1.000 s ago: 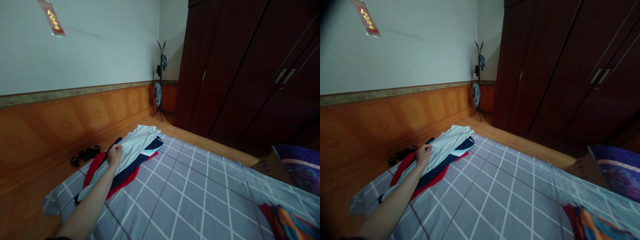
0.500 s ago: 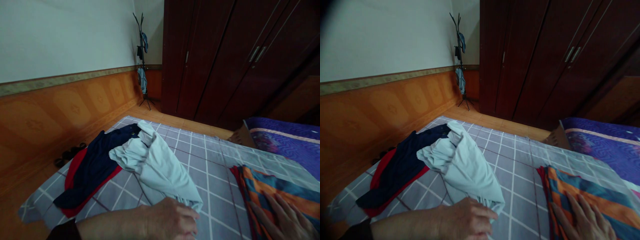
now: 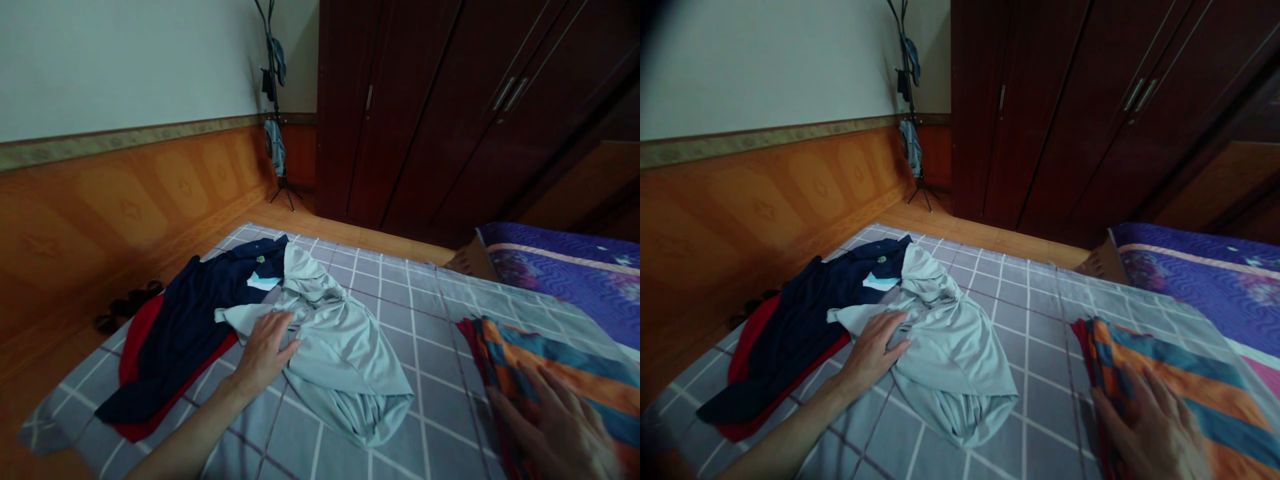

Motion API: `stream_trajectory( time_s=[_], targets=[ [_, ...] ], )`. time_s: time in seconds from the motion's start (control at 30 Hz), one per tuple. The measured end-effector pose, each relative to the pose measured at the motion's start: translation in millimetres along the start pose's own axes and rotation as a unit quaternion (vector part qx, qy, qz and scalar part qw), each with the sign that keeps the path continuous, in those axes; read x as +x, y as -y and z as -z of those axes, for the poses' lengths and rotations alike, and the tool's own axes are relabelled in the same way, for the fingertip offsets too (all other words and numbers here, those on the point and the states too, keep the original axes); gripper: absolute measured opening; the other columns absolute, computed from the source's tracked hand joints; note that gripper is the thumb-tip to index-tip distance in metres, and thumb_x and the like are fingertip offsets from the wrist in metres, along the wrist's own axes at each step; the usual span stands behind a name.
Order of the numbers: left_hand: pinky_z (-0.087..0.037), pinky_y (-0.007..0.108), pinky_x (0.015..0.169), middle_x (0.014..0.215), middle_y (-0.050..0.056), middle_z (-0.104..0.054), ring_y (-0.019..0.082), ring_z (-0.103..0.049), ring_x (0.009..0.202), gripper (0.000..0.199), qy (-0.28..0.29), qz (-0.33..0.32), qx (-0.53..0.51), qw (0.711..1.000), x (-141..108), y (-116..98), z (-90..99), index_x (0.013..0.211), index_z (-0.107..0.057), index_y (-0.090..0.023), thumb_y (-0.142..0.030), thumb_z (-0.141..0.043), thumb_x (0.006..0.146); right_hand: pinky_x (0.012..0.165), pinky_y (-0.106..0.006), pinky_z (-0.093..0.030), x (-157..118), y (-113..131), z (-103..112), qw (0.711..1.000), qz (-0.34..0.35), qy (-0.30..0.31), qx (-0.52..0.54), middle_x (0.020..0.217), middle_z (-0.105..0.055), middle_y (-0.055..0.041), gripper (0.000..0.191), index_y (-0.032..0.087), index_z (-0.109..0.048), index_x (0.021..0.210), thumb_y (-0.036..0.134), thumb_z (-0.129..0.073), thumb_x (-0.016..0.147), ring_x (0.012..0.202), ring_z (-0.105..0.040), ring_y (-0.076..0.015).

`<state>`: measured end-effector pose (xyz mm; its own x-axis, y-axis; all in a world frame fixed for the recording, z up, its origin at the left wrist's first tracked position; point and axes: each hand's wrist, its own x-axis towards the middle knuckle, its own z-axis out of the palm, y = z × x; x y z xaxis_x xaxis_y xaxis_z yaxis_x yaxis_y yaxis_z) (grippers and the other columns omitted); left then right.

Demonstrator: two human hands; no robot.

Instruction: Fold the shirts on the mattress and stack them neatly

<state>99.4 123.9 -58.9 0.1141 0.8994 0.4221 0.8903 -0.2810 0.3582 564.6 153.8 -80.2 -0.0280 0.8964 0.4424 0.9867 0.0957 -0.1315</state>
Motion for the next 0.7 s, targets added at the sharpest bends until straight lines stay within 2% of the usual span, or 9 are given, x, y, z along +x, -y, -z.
stream_trajectory(
  time_s=[0.1,0.13,0.23,0.3,0.37,0.43,0.53,0.6,0.7],
  targets=[
    [-0.044,0.036,0.08,0.093,0.005,-0.063,0.021,-0.057,0.09,0.003,0.041,-0.007,-0.032,0.999,0,-3,-4.4,0.085,-0.058,-0.018,-0.02,-0.056,0.086,0.092,-0.051,-0.046,0,66,16,0.992,0.091,0.015,0.083,0.13,-0.052,-0.0167,0.058,0.018,-0.049,0.129,0.054,-0.045,0.083,0.116,-0.051,-0.0345],
    [-0.043,0.034,0.077,0.089,0.004,-0.062,0.02,-0.056,0.086,0.007,0.048,-0.011,-0.043,0.998,1,-7,-4.9,0.08,-0.056,-0.018,-0.019,-0.054,0.087,0.09,-0.048,-0.047,-2,92,21,0.984,0.132,0.019,0.12,0.126,-0.055,-0.0144,0.054,0.02,-0.046,0.131,0.048,-0.047,0.085,0.114,-0.053,-0.0313],
    [-0.04,0.032,0.073,0.082,0.003,-0.06,0.019,-0.053,0.082,0.011,0.061,-0.044,-0.076,0.994,-1,-21,-4.9,0.079,-0.053,-0.017,-0.018,-0.051,0.09,0.092,-0.04,-0.048,-11,164,25,0.946,0.246,0.099,0.188,0.127,-0.056,-0.0114,0.059,0.02,-0.037,0.138,0.037,-0.055,0.084,0.116,-0.053,-0.0257],
    [-0.039,0.032,0.074,0.082,0.003,-0.06,0.018,-0.053,0.081,0.01,0.074,-0.067,-0.095,0.99,-3,-27,-4.1,0.081,-0.053,-0.018,-0.019,-0.05,0.09,0.093,-0.041,-0.047,-13,198,21,0.924,0.289,0.132,0.213,0.129,-0.055,-0.0129,0.06,0.017,-0.039,0.137,0.032,-0.057,0.082,0.117,-0.051,-0.0272],
    [-0.039,0.033,0.075,0.083,0.003,-0.061,0.019,-0.053,0.082,0.007,0.083,-0.078,-0.113,0.987,-6,-29,-2.7,0.084,-0.054,-0.018,-0.02,-0.051,0.09,0.087,-0.041,-0.049,-8,220,14,0.918,0.283,0.16,0.226,0.118,-0.061,-0.0132,0.043,0.017,-0.053,0.125,0.025,-0.053,0.084,0.106,-0.056,-0.0272],
    [-0.04,0.033,0.077,0.086,0.004,-0.061,0.02,-0.054,0.085,0.005,0.083,-0.076,-0.127,0.986,-8,-28,-0.9,0.09,-0.055,-0.018,-0.022,-0.053,0.09,0.078,-0.038,-0.049,2,230,10,0.921,0.24,0.182,0.247,0.095,-0.066,-0.0112,0.026,0.017,-0.066,0.099,0.022,-0.044,0.087,0.088,-0.06,-0.024],
    [-0.042,0.034,0.08,0.095,0.006,-0.062,0.021,-0.054,0.091,0.014,0.073,-0.063,-0.15,0.984,-9,-24,1.8,0.101,-0.055,-0.017,-0.026,-0.052,0.091,0.066,-0.032,-0.048,19,221,16,0.907,0.118,0.209,0.347,0.07,-0.062,-0.0067,0.031,0.017,-0.064,0.07,0.031,-0.043,0.088,0.069,-0.058,-0.0192],
    [-0.043,0.035,0.083,0.1,0.007,-0.062,0.021,-0.054,0.095,0.017,0.067,-0.057,-0.168,0.982,-9,-21,2.8,0.106,-0.054,-0.018,-0.026,-0.051,0.092,0.058,-0.028,-0.047,24,198,30,0.863,-0.022,0.21,0.459,0.065,-0.061,-0.0043,0.032,0.018,-0.063,0.07,0.043,-0.051,0.083,0.062,-0.056,-0.0175],
    [-0.044,0.035,0.086,0.104,0.008,-0.062,0.021,-0.055,0.099,0.021,0.064,-0.053,-0.182,0.98,-9,-18,2.3,0.111,-0.053,-0.018,-0.026,-0.05,0.092,0.055,-0.027,-0.049,13,143,53,0.757,-0.254,0.132,0.587,0.069,-0.064,-0.003,0.027,0.021,-0.065,0.077,0.048,-0.064,0.073,0.061,-0.06,-0.0178]
  ],
)
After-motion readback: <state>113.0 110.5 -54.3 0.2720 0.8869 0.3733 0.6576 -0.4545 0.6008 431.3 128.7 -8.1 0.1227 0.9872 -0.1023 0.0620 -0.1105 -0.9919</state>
